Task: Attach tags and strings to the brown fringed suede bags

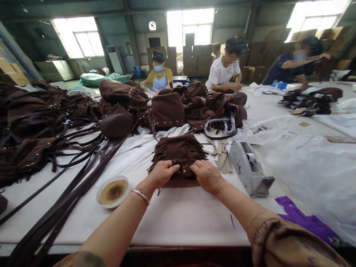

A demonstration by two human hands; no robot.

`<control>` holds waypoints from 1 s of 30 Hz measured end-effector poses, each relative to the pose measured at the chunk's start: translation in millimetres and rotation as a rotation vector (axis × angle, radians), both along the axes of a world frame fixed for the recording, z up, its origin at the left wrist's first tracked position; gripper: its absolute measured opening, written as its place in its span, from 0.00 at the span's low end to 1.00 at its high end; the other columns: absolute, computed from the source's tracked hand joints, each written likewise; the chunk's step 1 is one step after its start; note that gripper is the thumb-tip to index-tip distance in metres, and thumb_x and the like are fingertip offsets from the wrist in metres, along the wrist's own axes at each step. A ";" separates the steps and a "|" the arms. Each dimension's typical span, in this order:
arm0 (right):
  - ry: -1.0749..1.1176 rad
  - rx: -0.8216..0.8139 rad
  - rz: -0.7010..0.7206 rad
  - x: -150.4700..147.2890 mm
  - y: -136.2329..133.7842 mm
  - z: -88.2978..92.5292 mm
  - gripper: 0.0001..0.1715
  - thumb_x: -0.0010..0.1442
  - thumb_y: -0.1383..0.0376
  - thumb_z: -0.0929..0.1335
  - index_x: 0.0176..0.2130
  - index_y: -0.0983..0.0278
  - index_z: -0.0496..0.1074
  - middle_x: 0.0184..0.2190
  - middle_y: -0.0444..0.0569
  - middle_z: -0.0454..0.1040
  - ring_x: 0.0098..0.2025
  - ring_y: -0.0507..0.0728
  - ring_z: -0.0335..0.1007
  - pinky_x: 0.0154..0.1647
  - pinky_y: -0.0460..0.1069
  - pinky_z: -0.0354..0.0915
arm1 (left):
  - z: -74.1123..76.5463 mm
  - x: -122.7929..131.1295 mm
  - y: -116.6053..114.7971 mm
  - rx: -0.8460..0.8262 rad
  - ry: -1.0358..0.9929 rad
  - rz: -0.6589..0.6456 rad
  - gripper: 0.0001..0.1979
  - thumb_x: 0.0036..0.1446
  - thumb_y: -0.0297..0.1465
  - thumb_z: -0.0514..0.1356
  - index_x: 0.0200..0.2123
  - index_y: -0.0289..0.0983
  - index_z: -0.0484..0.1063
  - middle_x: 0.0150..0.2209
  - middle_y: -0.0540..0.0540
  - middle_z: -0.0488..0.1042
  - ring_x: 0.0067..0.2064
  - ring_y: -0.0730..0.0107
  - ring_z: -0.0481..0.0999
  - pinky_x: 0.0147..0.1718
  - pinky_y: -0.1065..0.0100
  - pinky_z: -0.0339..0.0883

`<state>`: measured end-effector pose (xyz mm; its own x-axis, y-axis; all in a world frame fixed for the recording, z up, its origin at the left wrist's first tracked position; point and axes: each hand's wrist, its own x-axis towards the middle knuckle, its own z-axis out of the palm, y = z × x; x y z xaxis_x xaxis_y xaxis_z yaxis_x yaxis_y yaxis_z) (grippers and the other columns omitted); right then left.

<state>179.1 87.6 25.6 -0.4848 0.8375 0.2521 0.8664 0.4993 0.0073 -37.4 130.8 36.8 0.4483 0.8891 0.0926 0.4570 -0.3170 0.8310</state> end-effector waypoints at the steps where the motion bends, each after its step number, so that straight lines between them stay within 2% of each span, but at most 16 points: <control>1: -0.021 -0.007 0.001 7.9 0.5 -0.4 0.13 0.60 0.72 0.63 0.43 0.66 0.74 0.43 0.56 0.74 0.47 0.61 0.66 0.51 0.54 0.61 | -0.8 -2.0 -0.4 -0.014 -0.009 0.003 0.19 0.56 0.41 0.55 0.28 0.32 0.77 0.26 0.49 0.74 0.28 0.71 0.68 0.29 0.70 0.62; 4: 0.007 -0.022 0.016 26.0 -3.3 5.3 0.09 0.58 0.69 0.66 0.40 0.65 0.74 0.41 0.55 0.74 0.47 0.62 0.66 0.51 0.55 0.62 | -2.3 -4.7 -0.2 -0.047 -0.031 0.003 0.19 0.56 0.42 0.55 0.28 0.32 0.77 0.25 0.49 0.74 0.27 0.71 0.67 0.27 0.71 0.61; 6: 0.143 -0.010 0.036 26.0 -8.6 11.0 0.09 0.58 0.66 0.68 0.41 0.63 0.74 0.44 0.54 0.73 0.48 0.62 0.67 0.53 0.56 0.62 | -2.4 -4.0 0.8 -0.056 -0.036 -0.002 0.19 0.56 0.42 0.55 0.28 0.32 0.77 0.24 0.49 0.73 0.27 0.71 0.67 0.27 0.70 0.61; 9: 0.350 0.010 0.058 7.9 -14.0 14.7 0.13 0.59 0.64 0.67 0.45 0.62 0.73 0.47 0.53 0.72 0.50 0.60 0.67 0.54 0.55 0.62 | -2.0 -1.1 -0.6 -0.043 -0.033 -0.017 0.19 0.57 0.41 0.55 0.29 0.32 0.77 0.25 0.49 0.74 0.27 0.70 0.68 0.28 0.70 0.62; 11: 0.362 -0.006 0.028 -8.6 -13.5 11.7 0.20 0.58 0.64 0.67 0.51 0.63 0.70 0.50 0.55 0.71 0.52 0.61 0.66 0.55 0.55 0.62 | -2.3 0.1 -5.7 -0.027 -0.029 -0.034 0.16 0.57 0.39 0.56 0.31 0.33 0.77 0.27 0.48 0.75 0.29 0.69 0.70 0.30 0.69 0.63; 14: 0.228 -0.045 -0.094 -25.7 -9.1 1.2 0.35 0.55 0.65 0.69 0.61 0.66 0.62 0.54 0.58 0.69 0.54 0.64 0.63 0.55 0.57 0.60 | -4.9 -3.0 -18.1 0.181 0.112 -0.085 0.12 0.53 0.34 0.60 0.39 0.36 0.78 0.36 0.45 0.77 0.38 0.64 0.73 0.40 0.65 0.66; 17: 0.061 -0.075 -0.153 -28.8 -5.9 -8.8 0.32 0.56 0.67 0.68 0.59 0.67 0.65 0.51 0.60 0.70 0.52 0.65 0.64 0.52 0.57 0.60 | -9.2 -14.4 -28.1 0.515 0.428 -0.090 0.13 0.53 0.30 0.62 0.43 0.38 0.77 0.44 0.41 0.75 0.47 0.57 0.71 0.49 0.59 0.63; 20: -0.046 -0.068 -0.108 -24.0 -5.7 -14.4 0.27 0.57 0.69 0.66 0.57 0.67 0.68 0.49 0.60 0.70 0.49 0.65 0.64 0.49 0.55 0.61 | -12.4 -32.6 -29.7 0.629 0.617 -0.050 0.09 0.59 0.29 0.57 0.41 0.38 0.76 0.42 0.41 0.74 0.45 0.59 0.70 0.46 0.59 0.64; 23: -0.030 -0.049 -0.069 -17.6 -4.6 -18.8 0.27 0.57 0.73 0.64 0.57 0.68 0.69 0.47 0.59 0.70 0.48 0.63 0.64 0.50 0.53 0.62 | -13.4 -53.2 -27.7 0.624 0.652 -0.019 0.09 0.62 0.29 0.55 0.39 0.38 0.76 0.40 0.42 0.73 0.44 0.61 0.70 0.44 0.62 0.65; 26: 0.082 -0.072 -0.070 -11.3 0.1 -22.6 0.28 0.54 0.76 0.65 0.54 0.67 0.71 0.46 0.57 0.71 0.49 0.61 0.64 0.51 0.51 0.62 | -15.6 -71.7 -27.7 0.587 0.586 0.043 0.09 0.62 0.30 0.56 0.38 0.39 0.76 0.41 0.43 0.74 0.45 0.63 0.71 0.45 0.64 0.65; 30: 0.267 -0.130 -0.115 -3.7 11.7 -17.8 0.18 0.56 0.72 0.65 0.45 0.64 0.77 0.42 0.51 0.74 0.45 0.57 0.69 0.50 0.48 0.63 | -24.2 -85.7 -24.4 0.396 0.373 0.244 0.07 0.60 0.31 0.58 0.35 0.40 0.77 0.40 0.47 0.76 0.42 0.67 0.73 0.44 0.68 0.66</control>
